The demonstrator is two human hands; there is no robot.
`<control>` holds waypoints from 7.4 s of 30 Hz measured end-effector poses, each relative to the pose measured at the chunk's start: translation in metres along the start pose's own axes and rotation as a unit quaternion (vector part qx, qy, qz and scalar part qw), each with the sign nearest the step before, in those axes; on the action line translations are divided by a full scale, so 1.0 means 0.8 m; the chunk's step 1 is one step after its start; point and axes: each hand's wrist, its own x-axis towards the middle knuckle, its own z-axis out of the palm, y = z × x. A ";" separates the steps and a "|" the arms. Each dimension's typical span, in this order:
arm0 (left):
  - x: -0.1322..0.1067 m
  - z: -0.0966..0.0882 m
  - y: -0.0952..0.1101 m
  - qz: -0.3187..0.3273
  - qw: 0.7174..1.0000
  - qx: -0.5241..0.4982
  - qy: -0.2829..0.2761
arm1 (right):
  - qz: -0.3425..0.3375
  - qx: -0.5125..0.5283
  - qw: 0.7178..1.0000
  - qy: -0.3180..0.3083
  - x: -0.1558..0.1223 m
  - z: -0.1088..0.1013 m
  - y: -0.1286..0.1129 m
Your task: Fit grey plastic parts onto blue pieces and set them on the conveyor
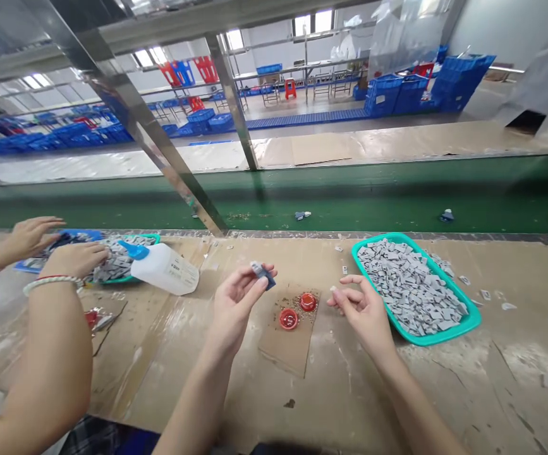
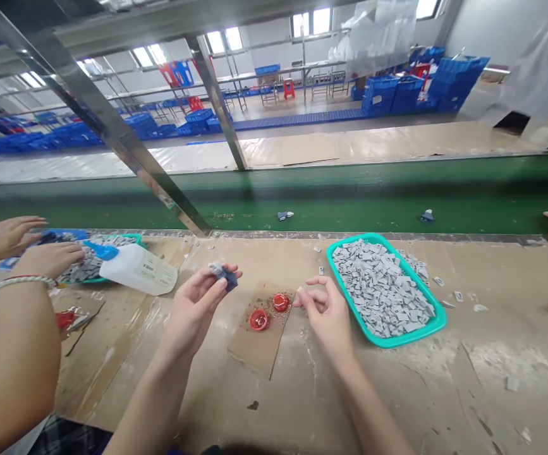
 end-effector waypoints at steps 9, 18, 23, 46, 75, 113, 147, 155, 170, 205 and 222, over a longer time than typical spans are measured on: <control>-0.041 -0.023 -0.054 -0.062 0.990 0.003 0.123 | 0.078 -0.024 0.994 -0.067 0.004 0.026 0.028; -0.040 -0.009 -0.065 -0.083 0.990 -0.024 0.116 | 0.086 -0.022 0.993 -0.076 0.006 0.030 0.038; -0.040 -0.003 -0.071 -0.099 0.990 -0.032 0.092 | 0.091 -0.019 0.993 -0.077 0.005 0.030 0.035; -0.051 0.043 -0.075 -0.085 0.995 -0.023 0.049 | 0.149 0.064 0.968 -0.192 -0.012 0.021 0.001; -0.026 0.068 -0.048 -0.089 0.985 -0.047 -0.144 | 0.146 0.204 0.954 -0.164 -0.016 0.005 -0.023; 0.014 0.028 -0.041 -0.185 0.964 -0.189 -0.039 | -0.112 -0.554 0.803 0.187 0.051 -0.110 0.019; 0.294 0.117 -0.132 0.155 0.806 0.569 -0.060 | -0.008 -0.001 1.000 0.027 0.017 -0.014 -0.002; 0.269 0.103 -0.117 0.157 0.821 0.541 -0.089 | 0.070 -0.001 0.997 -0.024 0.014 0.009 0.017; 0.051 -0.030 -0.043 0.022 0.996 0.077 0.049 | 0.046 -0.077 0.992 -0.084 0.008 0.024 0.032; -0.045 0.041 -0.066 -0.087 0.994 -0.063 -0.008 | 0.079 0.028 0.978 -0.193 -0.010 0.014 -0.008; -0.032 0.055 -0.060 -0.121 0.986 -0.043 -0.103 | 0.091 0.041 0.975 -0.196 -0.010 0.006 -0.030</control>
